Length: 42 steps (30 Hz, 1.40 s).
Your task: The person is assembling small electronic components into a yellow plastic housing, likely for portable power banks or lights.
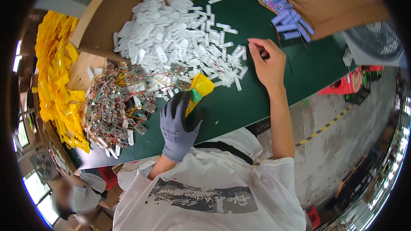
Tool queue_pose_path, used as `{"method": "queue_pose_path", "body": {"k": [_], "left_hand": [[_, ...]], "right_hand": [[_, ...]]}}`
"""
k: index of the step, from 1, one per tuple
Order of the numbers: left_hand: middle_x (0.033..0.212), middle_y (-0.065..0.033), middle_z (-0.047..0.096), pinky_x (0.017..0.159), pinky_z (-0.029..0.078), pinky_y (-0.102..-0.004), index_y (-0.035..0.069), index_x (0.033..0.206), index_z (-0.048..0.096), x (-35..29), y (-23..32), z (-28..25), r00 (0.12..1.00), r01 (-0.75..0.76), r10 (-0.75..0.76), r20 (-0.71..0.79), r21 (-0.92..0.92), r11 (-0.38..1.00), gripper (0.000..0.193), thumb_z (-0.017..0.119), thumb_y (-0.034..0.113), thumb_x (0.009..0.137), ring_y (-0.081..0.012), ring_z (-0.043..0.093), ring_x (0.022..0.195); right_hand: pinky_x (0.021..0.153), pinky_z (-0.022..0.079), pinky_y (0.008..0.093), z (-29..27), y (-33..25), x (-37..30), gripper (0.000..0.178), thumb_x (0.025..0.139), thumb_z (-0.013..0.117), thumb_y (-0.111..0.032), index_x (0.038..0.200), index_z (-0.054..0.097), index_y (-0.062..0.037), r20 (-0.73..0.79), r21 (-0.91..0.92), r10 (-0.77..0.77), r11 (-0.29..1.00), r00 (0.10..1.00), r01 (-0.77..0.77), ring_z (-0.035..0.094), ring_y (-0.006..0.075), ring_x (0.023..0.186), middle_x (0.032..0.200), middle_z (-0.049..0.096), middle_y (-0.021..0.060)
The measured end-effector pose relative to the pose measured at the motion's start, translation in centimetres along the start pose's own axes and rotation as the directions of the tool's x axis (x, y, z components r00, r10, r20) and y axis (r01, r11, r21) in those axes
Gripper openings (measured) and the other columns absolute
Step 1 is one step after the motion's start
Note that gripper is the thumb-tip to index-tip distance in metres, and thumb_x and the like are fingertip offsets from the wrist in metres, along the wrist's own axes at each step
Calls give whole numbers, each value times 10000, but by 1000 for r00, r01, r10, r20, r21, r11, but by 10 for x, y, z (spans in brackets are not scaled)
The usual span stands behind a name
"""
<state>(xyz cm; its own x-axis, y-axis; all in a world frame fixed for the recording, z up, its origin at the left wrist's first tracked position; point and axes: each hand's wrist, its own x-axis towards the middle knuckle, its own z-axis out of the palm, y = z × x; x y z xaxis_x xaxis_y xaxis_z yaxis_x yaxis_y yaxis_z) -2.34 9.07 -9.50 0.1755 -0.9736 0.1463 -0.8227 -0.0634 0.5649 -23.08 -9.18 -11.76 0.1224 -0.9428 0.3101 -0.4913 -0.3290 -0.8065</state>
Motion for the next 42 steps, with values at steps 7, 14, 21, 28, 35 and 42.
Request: {"method": "queue_pose_path", "body": {"k": [7, 14, 21, 28, 35, 42], "left_hand": [[1170, -103, 559, 848, 425, -430, 123, 1208, 565, -1, -23, 0, 995, -93, 93, 32, -23, 995, 563, 754, 167, 679, -314, 539, 1004], [1117, -118, 554, 840, 425, -439, 105, 1185, 570, 5, -22, -9, 973, -149, 154, 169, -44, 988, 547, 758, 199, 680, -326, 536, 977], [1128, -138, 548, 890, 421, -442, 120, 1247, 550, 15, -28, -5, 976, -136, 147, 159, -81, 987, 630, 766, 210, 662, -343, 519, 1022], [1165, -146, 533, 896, 411, -453, 90, 1260, 523, 13, -24, 3, 975, -159, 166, 145, -56, 986, 673, 780, 226, 653, -347, 504, 1047], [1209, -163, 497, 924, 402, -476, 64, 1252, 512, 20, -7, 0, 973, -175, 176, 150, -20, 984, 671, 782, 219, 658, -370, 473, 1107], [1149, -105, 561, 856, 475, -320, 26, 1240, 482, 12, 1, 13, 991, -3, -93, -92, -725, 689, 656, 784, -31, 660, -198, 572, 1007]], "right_hand": [[618, 470, 273, 39, -55, 43, 93, 841, 657, -92, 916, 699, -57, 296, 76, -181, 983, 938, 166, 628, 160, 718, 830, 651, 55], [694, 487, 401, 77, -44, 60, 184, 795, 679, -232, 810, 674, -48, 501, -253, -158, 914, 851, 319, 619, 297, 790, 838, 645, 96], [526, 380, 317, 57, -53, 43, 225, 861, 678, -244, 923, 684, -28, 356, -25, -200, 974, 913, 224, 503, 215, 544, 689, 578, 86], [542, 383, 223, -4, -51, -60, 207, 870, 654, -74, 1070, 639, -22, 310, 94, 326, 924, 893, -370, 503, 11, 628, 734, 622, 14], [668, 466, 198, -4, -43, -109, 134, 870, 637, -18, 994, 651, 30, 331, 546, 362, 680, 872, -489, 601, 67, 746, 836, 657, 49], [672, 477, 208, 1, -35, -103, 133, 873, 640, -38, 987, 649, 31, 422, 863, 192, 215, 886, -457, 602, 87, 763, 864, 655, 68]]}}
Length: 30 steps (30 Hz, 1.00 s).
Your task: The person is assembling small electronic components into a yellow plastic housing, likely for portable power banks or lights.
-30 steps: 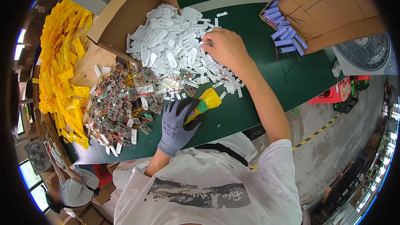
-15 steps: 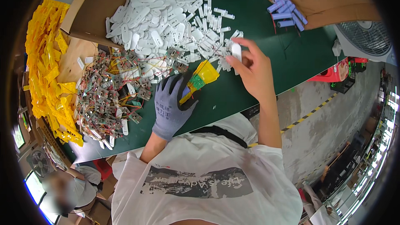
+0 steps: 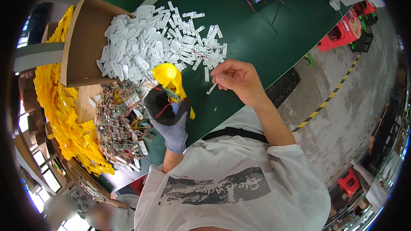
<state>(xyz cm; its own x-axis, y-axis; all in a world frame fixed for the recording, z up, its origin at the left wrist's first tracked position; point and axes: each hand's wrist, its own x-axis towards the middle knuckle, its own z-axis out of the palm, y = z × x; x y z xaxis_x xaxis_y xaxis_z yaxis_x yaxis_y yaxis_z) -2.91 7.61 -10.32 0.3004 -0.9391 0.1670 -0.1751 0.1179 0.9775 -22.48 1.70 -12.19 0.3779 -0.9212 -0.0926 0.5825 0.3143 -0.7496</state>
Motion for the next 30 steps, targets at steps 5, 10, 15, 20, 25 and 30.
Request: {"method": "queue_pose_path", "body": {"k": [5, 10, 15, 20, 25, 30], "left_hand": [[1031, -42, 576, 754, 480, -257, 29, 1239, 466, 9, 10, 14, 918, 394, -394, 54, -257, 883, 630, 775, -74, 699, -109, 559, 885], [1013, -34, 574, 757, 469, -246, 33, 1208, 481, 6, -7, 16, 855, 518, -510, 98, -215, 828, 573, 767, -58, 719, -98, 547, 877], [1146, -73, 556, 883, 446, -274, 18, 1336, 403, 4, -13, 18, 931, 363, -352, 96, -124, 924, 657, 735, -18, 770, -120, 535, 1002], [1260, -113, 527, 955, 409, -274, 10, 1422, 318, 12, -7, 21, 935, 354, -334, 124, -241, 904, 601, 590, -31, 887, -136, 520, 1110], [1250, -112, 537, 945, 414, -272, 15, 1423, 318, 9, -13, 19, 943, 330, -310, 121, -224, 917, 569, 566, -11, 912, -138, 533, 1087], [1253, -91, 557, 954, 416, -277, 13, 1406, 366, 10, -3, 27, 968, 250, -235, 89, -260, 933, 550, 590, -4, 904, -131, 542, 1087]], "right_hand": [[684, 507, 241, 9, 5, -1, 223, 850, 650, -2, 1072, 637, 14, -42, -497, -184, 856, 982, 139, 624, 104, 737, 898, 649, 82], [642, 503, 236, 21, -2, -8, 357, 791, 665, 40, 1134, 633, -54, -160, -691, -199, 722, 967, 34, 630, 94, 709, 865, 621, 67], [535, 429, 262, 23, 0, -11, 424, 750, 630, 71, 1154, 609, -54, -98, -897, -117, 441, 988, -37, 574, 98, 606, 727, 522, 48], [509, 424, 330, 26, 9, -4, 316, 735, 611, 42, 1035, 571, -48, 57, -988, -203, 127, 977, 84, 511, 222, 507, 631, 505, 70], [485, 396, 275, 30, 0, -8, 288, 728, 661, 23, 978, 535, -44, -49, -934, -85, 356, 995, -15, 486, 141, 469, 589, 510, 46], [469, 323, 193, 21, 5, -10, 260, 743, 754, -36, 889, 540, -45, -205, -700, -65, 707, 977, -100, 429, 26, 496, 592, 512, -16]]}}
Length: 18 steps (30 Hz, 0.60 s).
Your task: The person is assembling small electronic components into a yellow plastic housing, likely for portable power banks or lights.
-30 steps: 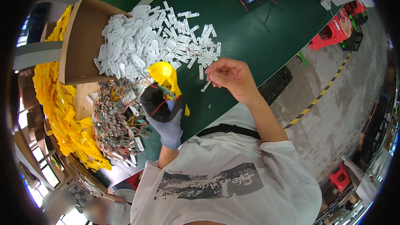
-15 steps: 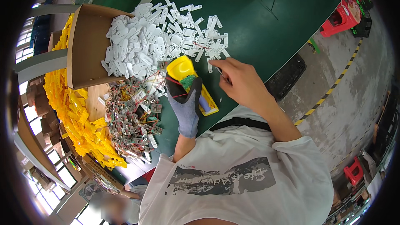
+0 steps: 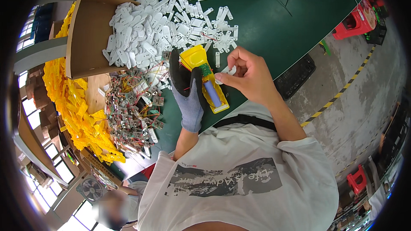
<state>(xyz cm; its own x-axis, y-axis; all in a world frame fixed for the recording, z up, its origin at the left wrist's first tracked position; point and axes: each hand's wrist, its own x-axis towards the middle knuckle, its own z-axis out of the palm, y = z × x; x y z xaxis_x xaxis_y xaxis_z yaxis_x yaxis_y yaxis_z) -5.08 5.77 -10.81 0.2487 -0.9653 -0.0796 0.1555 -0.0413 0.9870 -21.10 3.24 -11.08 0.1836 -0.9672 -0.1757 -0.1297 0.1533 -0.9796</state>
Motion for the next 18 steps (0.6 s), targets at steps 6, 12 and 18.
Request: {"method": "queue_pose_path", "body": {"k": [6, 12, 18], "left_hand": [[1246, -98, 569, 914, 433, -265, 3, 1402, 377, -1, -5, -7, 998, 38, -42, 47, 92, 995, 532, 579, -5, 909, -124, 558, 1050], [1156, -121, 576, 830, 487, -274, -12, 1308, 497, -1, -5, -7, 997, -28, 17, 81, 136, 990, 391, 514, -25, 918, -151, 612, 950], [1097, -102, 588, 787, 484, -257, 0, 1243, 536, -1, -2, -6, 996, 12, -12, 85, 0, 1000, 323, 512, -19, 922, -125, 599, 904]], "right_hand": [[471, 310, 179, -4, 9, 4, 189, 777, 780, -106, 779, 606, -32, 122, 253, 32, 965, 992, -62, 439, -4, 533, 656, 579, -51], [481, 311, 165, -10, 3, 7, 155, 795, 760, -100, 794, 621, -33, 292, 204, 49, 973, 955, -112, 475, -13, 544, 683, 628, -21], [496, 329, 166, -4, 1, 9, 173, 787, 767, -111, 806, 612, -35, 246, 62, -40, 998, 969, 26, 475, -7, 540, 639, 603, -25]]}}
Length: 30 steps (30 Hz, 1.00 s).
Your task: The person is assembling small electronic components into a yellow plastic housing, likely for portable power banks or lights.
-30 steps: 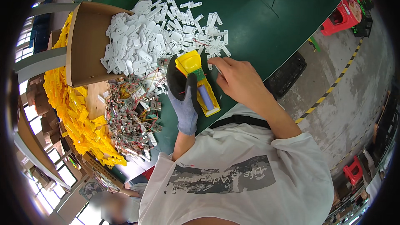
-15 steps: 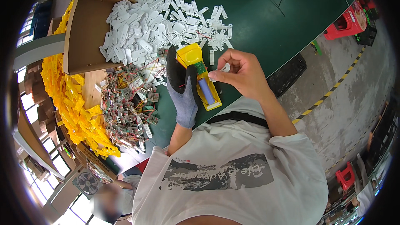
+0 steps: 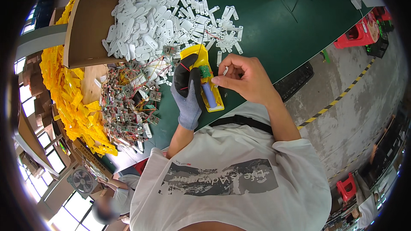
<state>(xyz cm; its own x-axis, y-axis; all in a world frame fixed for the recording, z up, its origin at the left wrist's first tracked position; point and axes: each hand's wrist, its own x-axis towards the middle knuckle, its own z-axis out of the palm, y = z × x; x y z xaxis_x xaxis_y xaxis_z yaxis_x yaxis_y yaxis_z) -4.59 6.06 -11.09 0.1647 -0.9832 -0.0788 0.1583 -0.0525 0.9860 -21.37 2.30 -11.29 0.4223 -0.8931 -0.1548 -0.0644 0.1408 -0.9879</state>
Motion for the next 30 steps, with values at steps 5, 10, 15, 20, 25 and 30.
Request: {"method": "queue_pose_path", "body": {"k": [5, 10, 15, 20, 25, 30], "left_hand": [[1052, -82, 596, 753, 472, -244, 10, 1183, 551, -1, -10, -4, 997, -69, 73, -22, 138, 988, 266, 514, -17, 921, -103, 576, 873], [952, -63, 598, 721, 462, -239, 7, 1083, 556, -4, -13, -5, 993, -84, 97, -72, 169, 982, 179, 535, -14, 906, -90, 557, 835], [922, -65, 586, 709, 467, -247, -14, 1049, 546, -6, -13, -2, 985, -41, 55, -165, 86, 995, 171, 569, 0, 881, -99, 551, 793], [924, -74, 579, 712, 469, -266, -11, 1038, 545, -5, -20, -4, 985, -64, 87, -151, 147, 987, 180, 567, -6, 859, -123, 553, 800], [900, -84, 557, 709, 467, -294, -2, 1024, 550, -2, -26, -7, 984, -101, 137, -117, 275, 956, 194, 567, -17, 831, -171, 560, 792], [935, -98, 533, 732, 460, -300, 0, 1006, 561, 2, -23, -4, 986, -98, 126, -107, 232, 968, 187, 579, -16, 821, -195, 556, 820]], "right_hand": [[511, 357, 182, 14, 4, 3, 193, 775, 769, -89, 887, 624, -29, -105, 45, -6, 999, 994, 11, 476, 10, 538, 620, 572, -24], [562, 417, 197, 30, 6, 2, 310, 768, 767, -74, 1043, 631, -25, -160, 93, -30, 995, 987, 45, 528, 40, 619, 724, 596, 5], [647, 499, 227, 38, 7, -1, 414, 776, 747, -42, 1166, 612, -9, -194, 100, -89, 989, 977, 110, 608, 91, 727, 876, 622, 72], [785, 528, 262, 39, 8, -3, 490, 800, 674, 50, 1274, 568, -16, -133, 77, -139, 986, 981, 150, 630, 138, 892, 1031, 640, 102], [783, 535, 273, 40, 8, -2, 458, 818, 667, 22, 1264, 572, -16, -132, -51, -225, 974, 965, 220, 644, 151, 891, 1079, 647, 122], [791, 542, 268, 44, 8, -1, 406, 844, 646, 15, 1244, 582, -6, -175, 65, -165, 982, 971, 179, 650, 149, 903, 1094, 651, 135]]}}
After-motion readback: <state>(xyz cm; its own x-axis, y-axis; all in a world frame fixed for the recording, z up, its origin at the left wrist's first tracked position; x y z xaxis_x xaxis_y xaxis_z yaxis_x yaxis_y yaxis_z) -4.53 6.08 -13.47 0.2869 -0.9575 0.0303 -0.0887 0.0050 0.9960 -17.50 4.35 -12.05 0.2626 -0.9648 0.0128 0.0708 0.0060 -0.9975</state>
